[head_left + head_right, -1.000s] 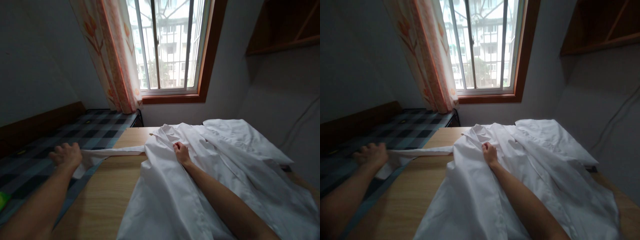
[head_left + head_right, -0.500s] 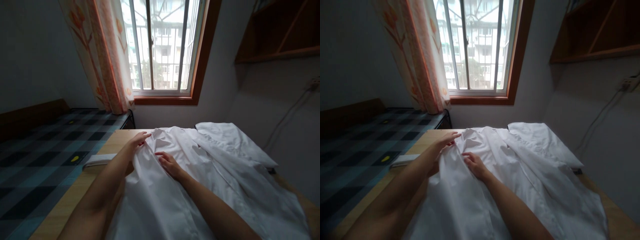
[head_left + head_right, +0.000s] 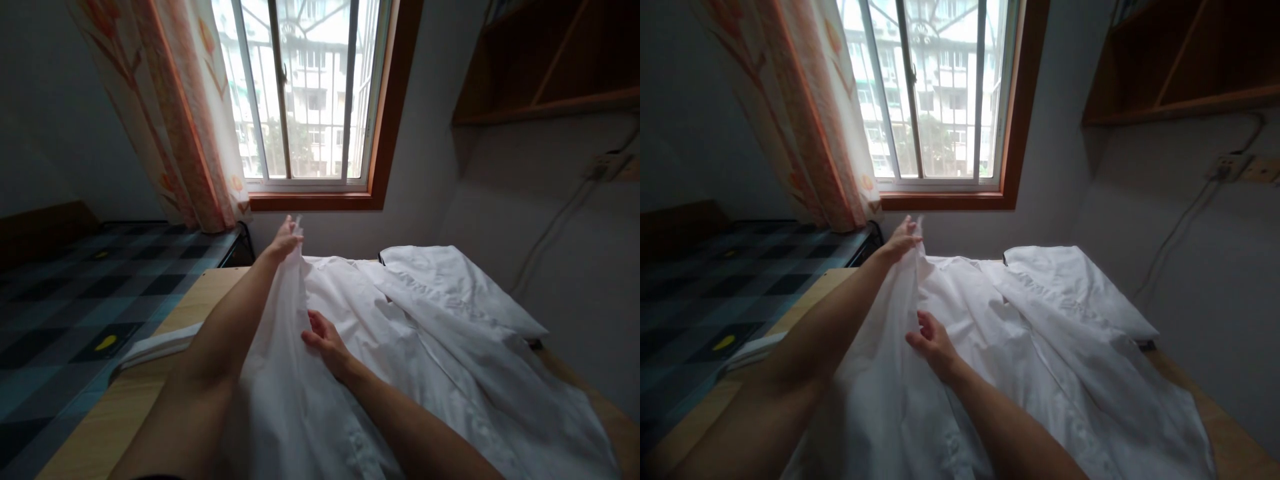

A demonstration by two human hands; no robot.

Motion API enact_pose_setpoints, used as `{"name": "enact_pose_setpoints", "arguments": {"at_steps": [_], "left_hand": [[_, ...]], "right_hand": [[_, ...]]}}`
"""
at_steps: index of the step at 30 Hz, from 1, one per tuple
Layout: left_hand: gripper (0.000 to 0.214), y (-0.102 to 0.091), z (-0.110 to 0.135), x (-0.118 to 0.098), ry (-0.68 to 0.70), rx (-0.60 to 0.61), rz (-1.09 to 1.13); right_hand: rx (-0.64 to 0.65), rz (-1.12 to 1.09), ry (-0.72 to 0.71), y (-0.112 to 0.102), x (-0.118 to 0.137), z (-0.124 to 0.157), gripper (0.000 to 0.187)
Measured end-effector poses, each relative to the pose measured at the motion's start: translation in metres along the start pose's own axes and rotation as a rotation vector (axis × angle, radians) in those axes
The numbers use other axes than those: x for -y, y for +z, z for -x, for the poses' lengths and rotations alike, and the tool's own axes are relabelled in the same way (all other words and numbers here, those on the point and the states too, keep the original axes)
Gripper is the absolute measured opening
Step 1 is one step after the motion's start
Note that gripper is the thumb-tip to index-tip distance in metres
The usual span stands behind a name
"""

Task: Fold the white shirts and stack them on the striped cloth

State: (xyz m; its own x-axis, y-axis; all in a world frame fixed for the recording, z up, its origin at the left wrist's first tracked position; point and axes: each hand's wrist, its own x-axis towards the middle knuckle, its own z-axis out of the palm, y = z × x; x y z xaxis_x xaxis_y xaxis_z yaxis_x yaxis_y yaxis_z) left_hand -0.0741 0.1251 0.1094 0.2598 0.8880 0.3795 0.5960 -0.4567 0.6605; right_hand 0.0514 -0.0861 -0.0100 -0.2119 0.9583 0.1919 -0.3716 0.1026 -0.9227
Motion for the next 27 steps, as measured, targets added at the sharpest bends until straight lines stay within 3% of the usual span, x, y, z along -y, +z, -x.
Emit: {"name": "enact_pose_setpoints", "arguments": {"at_steps": [2, 5, 8, 10, 13, 16, 19, 22, 27], "left_hand": [[0.065, 0.027, 0.014, -0.004, -0.079, 0.228, 0.108], [0.060, 0.046, 0.040, 0.004, -0.147, 0.305, 0.003], [0.054, 0.028, 0.057, 0.015, -0.090, 0.256, -0.269], [0.053, 0.009, 0.072, 0.014, -0.061, 0.314, -0.428], [0.059, -0.009, 0.112, 0.004, -0.150, 0.431, -0.584], [0.070, -0.004, 0.168, -0.004, -0.247, 0.416, -0.735], [0.076, 0.010, 0.212, 0.003, -0.202, 0.371, -0.816], [0.076, 0.016, 0.226, 0.017, -0.113, 0.372, -0.795], [0.077, 0.012, 0.215, 0.028, -0.066, 0.400, -0.752]], "right_hand": [[-0.073, 0.039, 0.020, -0.002, -0.005, -0.001, 0.059], [-0.184, 0.138, -0.011, -0.006, -0.013, -0.004, 0.062], [-0.164, 0.215, -0.044, -0.009, -0.019, -0.006, 0.065], [-0.169, 0.275, -0.058, -0.011, -0.021, -0.007, 0.066], [-0.244, 0.385, -0.078, -0.014, -0.022, -0.010, 0.063], [-0.265, 0.479, -0.074, -0.013, -0.019, -0.013, 0.058], [-0.256, 0.575, 0.018, -0.007, -0.009, -0.007, 0.055], [-0.169, 0.574, 0.164, -0.002, 0.008, 0.023, 0.060], [0.125, 0.597, 0.293, -0.007, 0.051, 0.118, 0.078]]}}
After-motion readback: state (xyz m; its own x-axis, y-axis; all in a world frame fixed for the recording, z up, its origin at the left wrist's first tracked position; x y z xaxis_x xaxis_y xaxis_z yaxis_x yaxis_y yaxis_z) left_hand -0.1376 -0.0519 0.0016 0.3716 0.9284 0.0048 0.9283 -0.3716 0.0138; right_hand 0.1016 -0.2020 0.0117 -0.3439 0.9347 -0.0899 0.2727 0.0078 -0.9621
